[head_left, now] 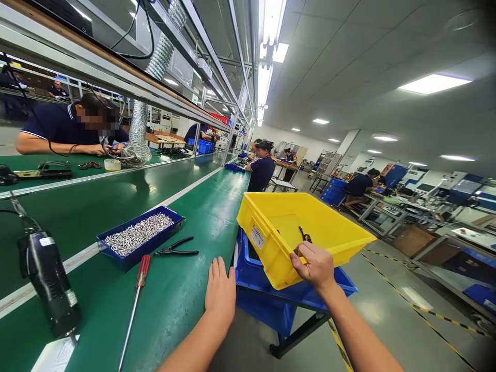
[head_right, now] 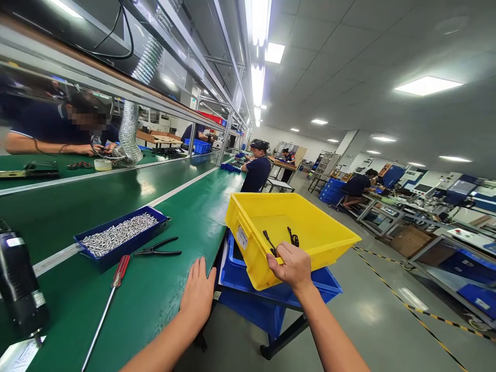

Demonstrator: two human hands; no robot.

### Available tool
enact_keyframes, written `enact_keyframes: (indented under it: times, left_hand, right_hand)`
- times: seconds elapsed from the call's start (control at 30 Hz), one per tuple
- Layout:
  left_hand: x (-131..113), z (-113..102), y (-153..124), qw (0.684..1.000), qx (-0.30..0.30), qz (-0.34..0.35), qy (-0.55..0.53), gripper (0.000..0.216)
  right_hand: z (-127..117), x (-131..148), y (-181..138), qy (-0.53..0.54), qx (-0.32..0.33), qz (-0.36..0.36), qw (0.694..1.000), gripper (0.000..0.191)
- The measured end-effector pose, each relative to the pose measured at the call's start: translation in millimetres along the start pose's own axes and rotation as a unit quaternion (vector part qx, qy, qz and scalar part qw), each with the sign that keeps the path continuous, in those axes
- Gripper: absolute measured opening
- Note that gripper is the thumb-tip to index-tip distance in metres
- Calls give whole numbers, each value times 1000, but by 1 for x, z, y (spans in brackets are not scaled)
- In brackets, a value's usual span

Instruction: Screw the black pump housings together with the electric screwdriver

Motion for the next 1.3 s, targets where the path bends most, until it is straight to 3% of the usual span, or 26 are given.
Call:
enact_keyframes:
  times: [0.23,0.47,0.73,1.0,1.1,1.3]
  left_hand:
    - [-1,10,3,1000,5,-8,8,80]
    - [1,6,3,999,-31,-26,-11,59]
    - [1,11,8,998,-31,-37,-46,50]
    - [1,13,10,996,-43,-41,-65,49]
    - [1,14,10,997,-34,-36,-58,52]
    - [0,17,12,996,-28,-38,-78,51]
  right_hand:
    - [12,3,13,-68,17,40,997,61]
    - [51,26,63,-161,169,178,956,61]
    - [75,50,101,-139,199,190,951,68]
    - [72,18,122,-131,222,228,939,74]
    - [73,16,123,-121,242,210,939,76]
    - [70,36,102,-116,248,187,943,74]
Point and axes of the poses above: each hand's wrist, its own y-axis towards the middle knuckle, its own z-axis out of the palm, x = y × z, the point moved 5 cm from there along y, towards the middle knuckle, and after that the axes turned 2 degrees about y, right-handed, at the moved point
